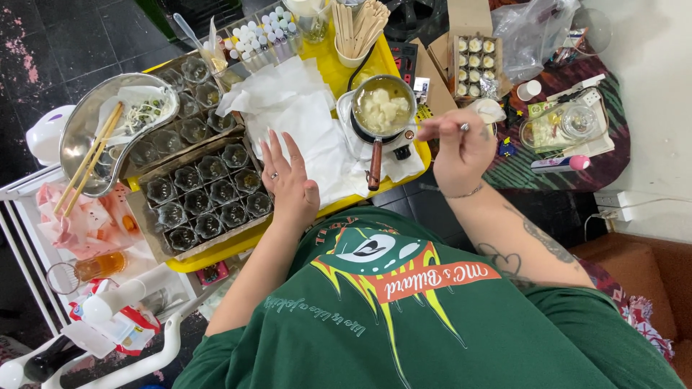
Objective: Melting wax in a small pot on an electric warmer and cleaning glass jars with a paper towel.
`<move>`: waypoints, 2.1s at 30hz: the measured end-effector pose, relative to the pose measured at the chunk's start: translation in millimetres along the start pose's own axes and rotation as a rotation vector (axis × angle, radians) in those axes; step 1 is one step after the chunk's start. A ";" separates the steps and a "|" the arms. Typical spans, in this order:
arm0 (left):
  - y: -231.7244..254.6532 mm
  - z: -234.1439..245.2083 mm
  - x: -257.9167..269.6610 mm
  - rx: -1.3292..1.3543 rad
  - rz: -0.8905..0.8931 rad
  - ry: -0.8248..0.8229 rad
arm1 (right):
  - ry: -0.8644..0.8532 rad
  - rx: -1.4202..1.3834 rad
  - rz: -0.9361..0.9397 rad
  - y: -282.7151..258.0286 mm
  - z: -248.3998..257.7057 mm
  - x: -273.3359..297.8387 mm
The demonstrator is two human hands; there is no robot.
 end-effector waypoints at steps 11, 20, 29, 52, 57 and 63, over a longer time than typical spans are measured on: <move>-4.9 0.7 5.6 -0.028 0.017 0.015 | -0.142 0.055 0.055 31.6 31.4 -21.3; -0.2 0.4 2.3 -0.016 0.004 0.003 | -0.027 -0.042 -0.047 24.5 29.6 -5.8; -0.9 -0.9 0.6 -0.022 0.004 0.005 | -0.203 0.112 0.137 -2.3 26.6 -1.8; -2.3 -2.5 -5.2 -0.043 -0.008 -0.026 | 0.370 -0.289 -0.105 38.0 67.7 28.8; -2.7 -0.7 -4.1 -0.026 -0.023 -0.021 | 0.771 -0.450 -0.531 103.2 78.2 52.1; -7.4 0.5 -4.2 -0.017 -0.011 -0.014 | 0.744 -0.388 -0.514 118.2 94.9 65.3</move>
Point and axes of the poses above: each hand's wrist, its own x-axis away from the middle knuckle, its own z-axis out of the back of the hand, y = z × x, the point moved 8 cm from there along -x, towards the middle knuckle, and after that the axes turned 9 degrees about z, right-handed, at the moved point
